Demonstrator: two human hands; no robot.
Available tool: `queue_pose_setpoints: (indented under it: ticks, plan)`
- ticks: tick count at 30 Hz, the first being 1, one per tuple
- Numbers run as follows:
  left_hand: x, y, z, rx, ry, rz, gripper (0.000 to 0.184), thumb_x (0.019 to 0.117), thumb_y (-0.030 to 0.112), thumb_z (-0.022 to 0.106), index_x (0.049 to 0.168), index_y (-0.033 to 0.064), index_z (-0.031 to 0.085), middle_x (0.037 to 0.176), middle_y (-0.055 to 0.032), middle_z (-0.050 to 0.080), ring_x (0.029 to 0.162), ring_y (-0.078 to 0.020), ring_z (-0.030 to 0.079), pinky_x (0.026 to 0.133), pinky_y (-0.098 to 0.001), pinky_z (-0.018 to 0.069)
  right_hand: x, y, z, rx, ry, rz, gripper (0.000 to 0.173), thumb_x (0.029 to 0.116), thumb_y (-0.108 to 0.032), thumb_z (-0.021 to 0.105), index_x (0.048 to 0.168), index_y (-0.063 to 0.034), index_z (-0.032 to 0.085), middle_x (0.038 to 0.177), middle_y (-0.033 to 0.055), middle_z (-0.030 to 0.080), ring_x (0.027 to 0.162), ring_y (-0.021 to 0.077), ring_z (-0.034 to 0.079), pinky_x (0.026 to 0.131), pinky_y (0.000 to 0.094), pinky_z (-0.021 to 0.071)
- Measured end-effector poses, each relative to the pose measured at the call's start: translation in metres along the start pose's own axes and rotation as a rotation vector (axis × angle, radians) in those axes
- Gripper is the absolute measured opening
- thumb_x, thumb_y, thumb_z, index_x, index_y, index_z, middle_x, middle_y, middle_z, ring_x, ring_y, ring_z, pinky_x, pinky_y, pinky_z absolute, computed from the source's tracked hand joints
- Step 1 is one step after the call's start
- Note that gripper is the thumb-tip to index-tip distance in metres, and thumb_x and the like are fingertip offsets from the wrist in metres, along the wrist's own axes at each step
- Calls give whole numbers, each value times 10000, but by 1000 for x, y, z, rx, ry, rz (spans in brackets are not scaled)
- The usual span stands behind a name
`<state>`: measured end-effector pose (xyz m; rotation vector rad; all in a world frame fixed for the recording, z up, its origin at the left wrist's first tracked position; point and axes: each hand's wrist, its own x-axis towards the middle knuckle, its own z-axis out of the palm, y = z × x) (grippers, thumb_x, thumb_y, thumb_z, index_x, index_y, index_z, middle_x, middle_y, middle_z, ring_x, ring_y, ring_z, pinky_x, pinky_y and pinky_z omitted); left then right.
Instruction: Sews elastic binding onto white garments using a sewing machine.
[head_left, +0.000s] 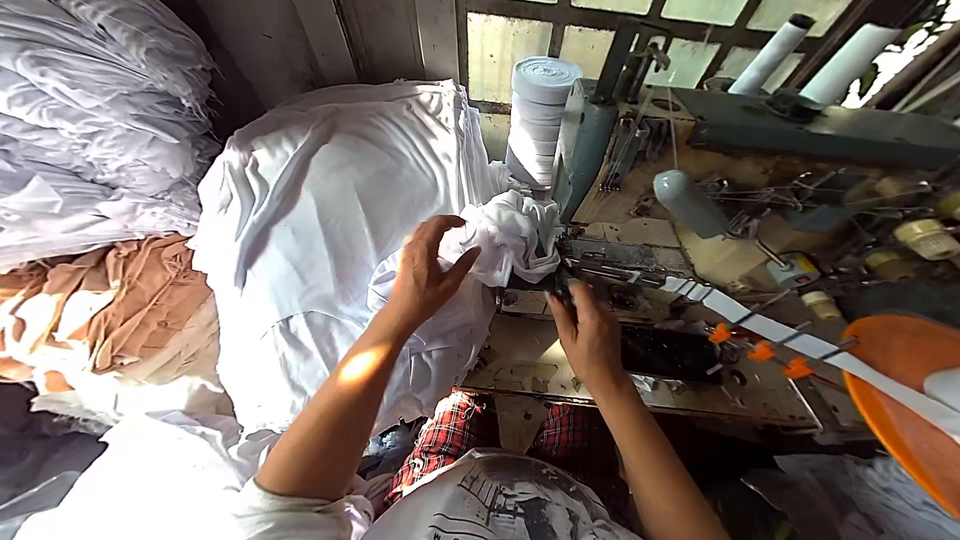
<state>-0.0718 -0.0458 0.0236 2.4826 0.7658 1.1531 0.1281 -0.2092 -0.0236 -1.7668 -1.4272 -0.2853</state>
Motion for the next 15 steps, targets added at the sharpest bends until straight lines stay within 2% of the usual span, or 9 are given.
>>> queue_pose_setpoints:
  ticks: [2,3,5,7,8,9,10,13,15]
  plan:
    - [-11,-27,-17,290,-71,-126,655,857,360,810,1325,-46,597,1461,-279,515,1380,-475,457,1101,-672,346,-32,14,-1,-73,-93,57,259,1003,-158,599,1086,62,706,860,196,713,734,341,721,649,499,592]
    - [-20,-39,-20,370,-124,-178,628,845,370,825,1265,-54,630,1454,-310,505,1385,-517,436,1097,-710,329,-48,20,1,-103,-121,66,236,994,-93,589,1126,51,723,925,211,719,819,363,732,703,510,599]
    - [-33,-49,-24,391,-161,-134,354,896,232,781,1067,-65,694,1216,-302,645,1178,-506,596,977,-687,435,-66,30,10,-161,-110,18,239,947,11,596,1122,13,758,985,214,714,920,381,718,772,502,600]
    - [-32,-33,-37,221,-192,-38,172,926,108,723,961,-52,670,855,-217,678,806,-383,687,713,-576,523,-73,37,17,-215,-109,-25,242,921,38,611,1099,-3,770,1048,220,720,1002,405,705,844,531,582]
    - [-27,-21,-49,52,-238,-11,127,941,109,696,944,-11,655,750,-120,648,672,-239,644,621,-438,510,-74,39,19,-216,-122,-32,229,924,26,617,1096,4,767,1071,230,720,1029,422,694,876,563,561]
    - [-21,-8,-65,-136,-282,-5,94,953,136,665,949,44,649,728,-15,623,633,-96,595,596,-295,496,-74,42,18,-203,-135,-38,224,936,-13,624,1110,22,760,1096,243,716,1048,440,686,897,594,545]
    - [-15,5,-85,-319,-296,-7,62,958,164,641,961,103,650,736,69,630,630,2,591,590,-189,512,-73,43,18,-185,-147,-47,242,951,-78,630,1128,40,747,1122,257,708,1064,455,678,907,615,534]
    - [5,18,-164,-631,-131,23,127,987,171,637,1052,257,703,897,193,719,765,93,650,694,-98,556,-71,38,19,-100,-139,-69,309,938,-173,665,1133,56,731,1118,245,704,1067,432,678,910,576,543]
    - [35,-34,-230,-666,-75,281,157,1034,182,607,1177,210,667,1083,127,712,956,40,655,854,-147,532,-68,30,23,9,-136,-71,295,929,-164,667,1112,55,739,1119,232,717,1076,406,688,930,541,551]
